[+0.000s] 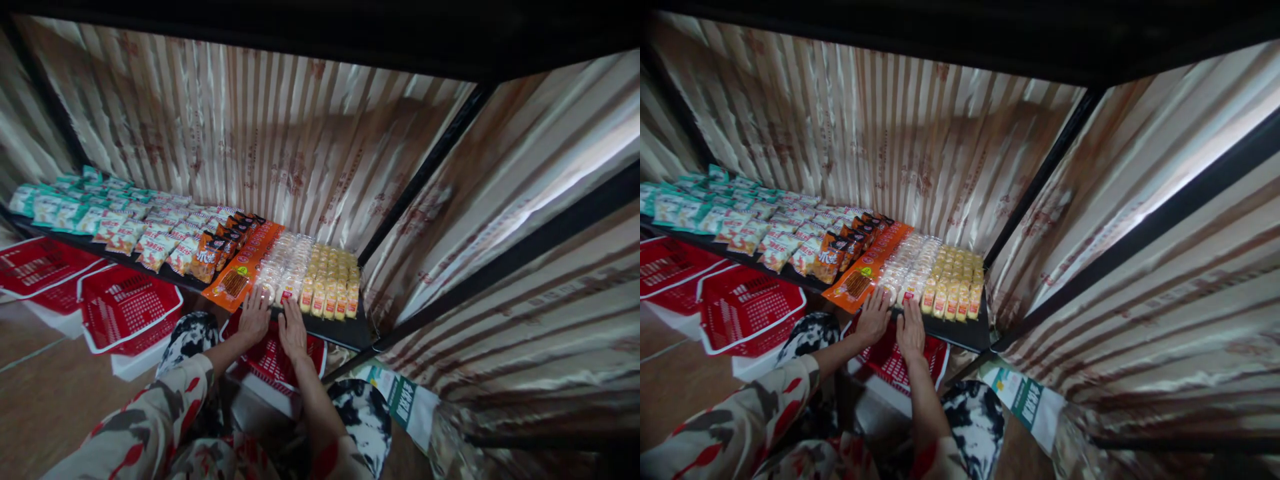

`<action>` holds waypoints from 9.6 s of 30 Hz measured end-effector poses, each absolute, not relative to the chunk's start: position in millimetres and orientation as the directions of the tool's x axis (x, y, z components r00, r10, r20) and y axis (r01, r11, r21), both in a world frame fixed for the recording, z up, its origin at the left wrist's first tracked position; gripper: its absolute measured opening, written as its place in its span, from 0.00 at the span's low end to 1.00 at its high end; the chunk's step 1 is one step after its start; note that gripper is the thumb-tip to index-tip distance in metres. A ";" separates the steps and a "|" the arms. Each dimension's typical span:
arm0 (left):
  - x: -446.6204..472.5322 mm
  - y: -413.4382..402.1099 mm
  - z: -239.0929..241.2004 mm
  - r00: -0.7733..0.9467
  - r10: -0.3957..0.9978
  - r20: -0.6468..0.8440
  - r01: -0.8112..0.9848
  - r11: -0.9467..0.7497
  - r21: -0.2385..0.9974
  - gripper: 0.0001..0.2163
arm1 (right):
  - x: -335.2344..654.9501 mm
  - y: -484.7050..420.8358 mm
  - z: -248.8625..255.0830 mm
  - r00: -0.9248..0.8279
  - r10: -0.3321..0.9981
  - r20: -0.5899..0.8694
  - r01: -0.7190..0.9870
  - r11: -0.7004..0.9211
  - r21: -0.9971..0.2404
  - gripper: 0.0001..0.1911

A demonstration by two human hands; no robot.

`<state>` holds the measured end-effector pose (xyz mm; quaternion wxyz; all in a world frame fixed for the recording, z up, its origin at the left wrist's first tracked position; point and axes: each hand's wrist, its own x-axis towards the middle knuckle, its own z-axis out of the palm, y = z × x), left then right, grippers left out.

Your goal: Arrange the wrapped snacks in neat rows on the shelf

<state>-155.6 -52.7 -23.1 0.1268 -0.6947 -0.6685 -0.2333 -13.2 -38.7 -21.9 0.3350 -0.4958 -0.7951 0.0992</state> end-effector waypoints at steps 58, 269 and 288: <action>-165.1 -0.3 -3.5 0.297 0.680 0.670 0.840 -0.520 0.156 0.22 | -30.0 20.3 34.2 -0.399 0.737 0.545 0.794 0.575 -0.196 0.26; -185.9 27.1 13.4 0.201 0.839 0.505 0.847 -0.408 0.341 0.29 | -15.0 114.4 34.5 -0.355 0.846 0.397 0.900 0.424 -0.099 0.29; -166.9 -12.2 -3.9 0.146 0.788 0.598 0.857 -0.402 0.321 0.23 | -48.1 0.8 10.9 -0.243 0.884 0.400 0.851 0.392 -0.350 0.27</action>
